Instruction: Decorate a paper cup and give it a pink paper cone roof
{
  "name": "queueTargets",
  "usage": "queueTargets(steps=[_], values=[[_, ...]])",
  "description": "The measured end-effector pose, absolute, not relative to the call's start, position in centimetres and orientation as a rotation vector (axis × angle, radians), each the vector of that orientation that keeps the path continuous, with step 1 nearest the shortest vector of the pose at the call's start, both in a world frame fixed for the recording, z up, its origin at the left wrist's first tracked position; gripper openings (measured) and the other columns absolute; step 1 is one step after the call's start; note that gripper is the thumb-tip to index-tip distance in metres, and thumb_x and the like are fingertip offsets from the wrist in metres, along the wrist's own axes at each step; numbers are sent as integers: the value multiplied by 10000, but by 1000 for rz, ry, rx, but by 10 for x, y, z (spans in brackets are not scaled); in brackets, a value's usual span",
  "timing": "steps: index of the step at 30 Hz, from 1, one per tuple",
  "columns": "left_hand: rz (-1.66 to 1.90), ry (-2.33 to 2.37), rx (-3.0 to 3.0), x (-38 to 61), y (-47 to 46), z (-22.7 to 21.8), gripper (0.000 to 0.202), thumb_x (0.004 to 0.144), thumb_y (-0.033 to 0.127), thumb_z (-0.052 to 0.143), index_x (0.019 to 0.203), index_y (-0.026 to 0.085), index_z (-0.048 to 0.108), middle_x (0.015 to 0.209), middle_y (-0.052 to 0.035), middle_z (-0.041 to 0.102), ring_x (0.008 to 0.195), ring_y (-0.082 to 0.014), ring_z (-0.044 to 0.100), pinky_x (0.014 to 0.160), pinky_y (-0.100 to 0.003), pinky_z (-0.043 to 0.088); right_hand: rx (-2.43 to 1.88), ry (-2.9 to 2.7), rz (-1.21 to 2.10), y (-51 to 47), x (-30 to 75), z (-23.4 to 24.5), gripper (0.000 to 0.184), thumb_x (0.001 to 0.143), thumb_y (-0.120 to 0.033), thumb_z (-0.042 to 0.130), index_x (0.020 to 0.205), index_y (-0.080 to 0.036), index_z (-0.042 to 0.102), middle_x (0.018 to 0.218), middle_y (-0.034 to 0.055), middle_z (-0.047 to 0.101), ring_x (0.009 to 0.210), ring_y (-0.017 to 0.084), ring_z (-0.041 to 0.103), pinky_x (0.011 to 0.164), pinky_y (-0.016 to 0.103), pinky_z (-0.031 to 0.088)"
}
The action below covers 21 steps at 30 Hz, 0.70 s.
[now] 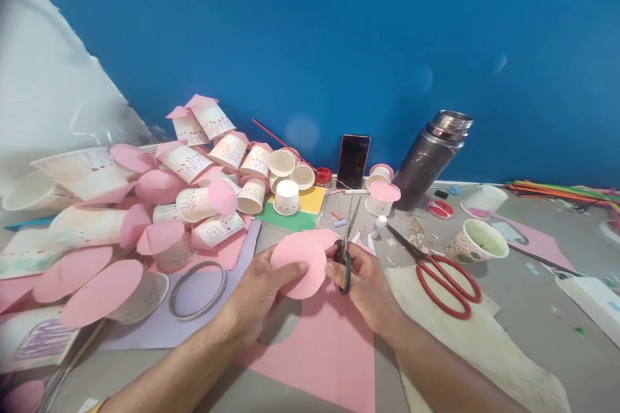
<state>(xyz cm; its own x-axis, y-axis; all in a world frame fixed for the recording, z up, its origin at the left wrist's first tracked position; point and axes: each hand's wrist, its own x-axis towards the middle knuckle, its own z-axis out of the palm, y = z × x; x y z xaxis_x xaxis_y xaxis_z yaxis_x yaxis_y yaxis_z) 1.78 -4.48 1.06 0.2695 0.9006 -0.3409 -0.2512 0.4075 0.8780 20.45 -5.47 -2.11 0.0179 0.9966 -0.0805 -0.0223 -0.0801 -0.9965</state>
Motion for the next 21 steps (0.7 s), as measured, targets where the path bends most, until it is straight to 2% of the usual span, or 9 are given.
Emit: queueTargets(steps=[6,11,15,18,21], values=[[677,1129,1106,15,-46,14,340,727,236,743,1055,157,793,905,-58,786,813,-202,691,715,-284,518,-1273,-1130,1291,-55,207,-24,254,711,-352,826,876,-189,721,726,-24,612,639,117,493,580,245,393],[628,1215,1243,14,-45,15,234,770,269,722,983,196,788,810,-17,748,726,-177,641,646,-264,464,-1319,-1113,1324,-55,205,-20,263,690,-353,821,860,-192,702,643,-54,545,570,105,424,528,251,338],[762,1120,1095,17,-44,9,228,787,367,749,910,176,771,804,-39,734,720,-177,644,656,-267,484,-1313,-1119,1316,-54,206,-17,260,667,-356,844,763,-192,666,611,-58,510,578,111,400,546,265,325],[948,1076,893,18,-40,3,288,752,428,790,728,168,667,680,-5,646,620,-131,578,598,-242,457,-1302,-1049,1246,-51,210,-21,289,658,-379,866,776,-194,678,656,-46,537,610,123,412,562,273,318],[1071,1034,769,18,-35,1,338,740,446,796,701,176,597,627,25,591,554,-100,524,558,-225,439,-1255,-966,1244,-47,214,-26,294,648,-367,886,784,-190,694,674,-44,541,636,127,410,579,274,306]])
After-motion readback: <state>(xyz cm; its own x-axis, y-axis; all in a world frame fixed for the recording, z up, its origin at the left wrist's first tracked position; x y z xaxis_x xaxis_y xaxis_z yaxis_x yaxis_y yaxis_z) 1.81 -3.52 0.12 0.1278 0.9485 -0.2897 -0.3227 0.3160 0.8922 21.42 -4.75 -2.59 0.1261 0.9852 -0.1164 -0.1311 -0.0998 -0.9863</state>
